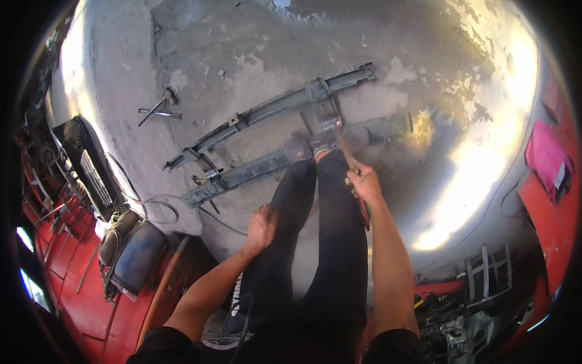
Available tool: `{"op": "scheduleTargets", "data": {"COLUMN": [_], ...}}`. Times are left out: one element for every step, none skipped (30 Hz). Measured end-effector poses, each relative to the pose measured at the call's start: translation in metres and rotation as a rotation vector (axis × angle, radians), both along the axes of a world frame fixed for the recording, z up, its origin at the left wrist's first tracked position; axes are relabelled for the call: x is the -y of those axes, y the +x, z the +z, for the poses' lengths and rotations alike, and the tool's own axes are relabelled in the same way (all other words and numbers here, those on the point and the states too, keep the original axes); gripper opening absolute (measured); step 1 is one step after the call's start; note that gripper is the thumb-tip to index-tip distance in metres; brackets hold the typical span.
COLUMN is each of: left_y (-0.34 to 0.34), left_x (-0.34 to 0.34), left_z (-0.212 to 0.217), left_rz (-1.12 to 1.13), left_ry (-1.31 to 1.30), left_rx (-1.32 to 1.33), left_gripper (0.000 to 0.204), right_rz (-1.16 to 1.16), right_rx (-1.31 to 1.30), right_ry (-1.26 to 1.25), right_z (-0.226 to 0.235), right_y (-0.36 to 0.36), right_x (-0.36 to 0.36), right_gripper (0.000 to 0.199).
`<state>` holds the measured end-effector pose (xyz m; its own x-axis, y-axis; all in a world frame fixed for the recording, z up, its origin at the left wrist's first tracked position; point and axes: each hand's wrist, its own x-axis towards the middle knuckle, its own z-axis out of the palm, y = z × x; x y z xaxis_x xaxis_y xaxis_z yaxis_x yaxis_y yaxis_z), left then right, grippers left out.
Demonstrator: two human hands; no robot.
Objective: The person positions two metal frame sections on the floor, then uses a welding torch to heat and weld the joints. The person moves along the frame, applying the torch to multiple connection points while standing.
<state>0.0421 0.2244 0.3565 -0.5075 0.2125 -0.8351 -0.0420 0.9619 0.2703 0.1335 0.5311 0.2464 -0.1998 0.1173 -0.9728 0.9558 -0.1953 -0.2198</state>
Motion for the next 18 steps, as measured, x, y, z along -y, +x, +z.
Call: {"op": "scheduleTargets", "data": {"left_y": [-0.003,-0.004,-0.006,-0.007,-0.009,-0.009,-0.009,-0.009,-0.01,-0.012,-0.01,-0.009,-0.008,-0.007,-0.011,-0.015,-0.014,-0.016], "left_x": [-0.002,-0.004,-0.008,-0.012,-0.016,-0.017,-0.019,-0.019,-0.021,-0.022,-0.019,-0.018,-0.017,-0.015,-0.024,-0.029,-0.027,-0.027], "left_z": [0.0,0.0,0.001,0.001,0.002,0.004,0.005,0.007,0.007,0.008,0.004,0.001,0.0,0.0,0.005,0.008,0.011,0.016], "left_rz": [0.015,-0.003,-0.022,-0.041,-0.044,-0.048,-0.053,-0.051,-0.049,-0.048,-0.076,-0.103,-0.13,-0.123,-0.119,-0.116,-0.144,-0.174], "left_ry": [0.012,0.007,0.005,0.002,0.002,-0.002,-0.006,-0.002,0.004,0.01,0.038,0.066,0.094,0.089,0.086,0.083,0.083,0.088], "left_rx": [-0.001,-0.005,-0.013,-0.021,-0.026,-0.023,-0.02,-0.023,-0.032,-0.041,-0.074,-0.103,-0.132,-0.137,-0.142,-0.147,-0.154,-0.166], "left_gripper": [0.021,0.021,0.021,0.021,0.021,0.021,0.021,0.021,0.022,0.022,0.018,0.015,0.012,0.012,0.012,0.012,0.013,0.013], "right_rz": [0.005,0.024,0.041,0.059,0.069,0.077,0.085,0.095,0.105,0.114,0.09,0.068,0.045,0.041,0.033,0.024,0.03,0.034], "right_rx": [-0.009,-0.001,0.002,0.005,0.0,0.003,0.006,0.009,0.006,0.003,0.009,0.018,0.027,0.026,0.026,0.024,0.029,0.029], "right_ry": [-0.005,-0.002,0.004,0.009,0.012,0.011,0.009,0.015,0.023,0.031,0.039,0.046,0.053,0.043,0.035,0.026,0.02,0.018], "right_z": [0.0,0.0,0.001,0.0,-0.002,-0.003,-0.004,-0.003,-0.001,-0.001,-0.004,-0.005,-0.007,-0.009,-0.01,-0.01,-0.008,-0.006], "right_y": [-0.001,-0.002,-0.004,-0.005,-0.007,-0.008,-0.008,-0.006,-0.009,-0.01,-0.009,-0.007,-0.004,-0.002,-0.001,0.0,0.001,0.002], "right_x": [0.001,0.002,0.002,0.002,-0.001,-0.001,-0.001,-0.001,-0.003,-0.005,-0.006,-0.008,-0.01,-0.014,-0.019,-0.021,-0.021,-0.022], "right_gripper": [0.057,0.057,0.057,0.057,0.057,0.057,0.057,0.057,0.057,0.057,0.056,0.056,0.056,0.055,0.055,0.054,0.054,0.053]}}
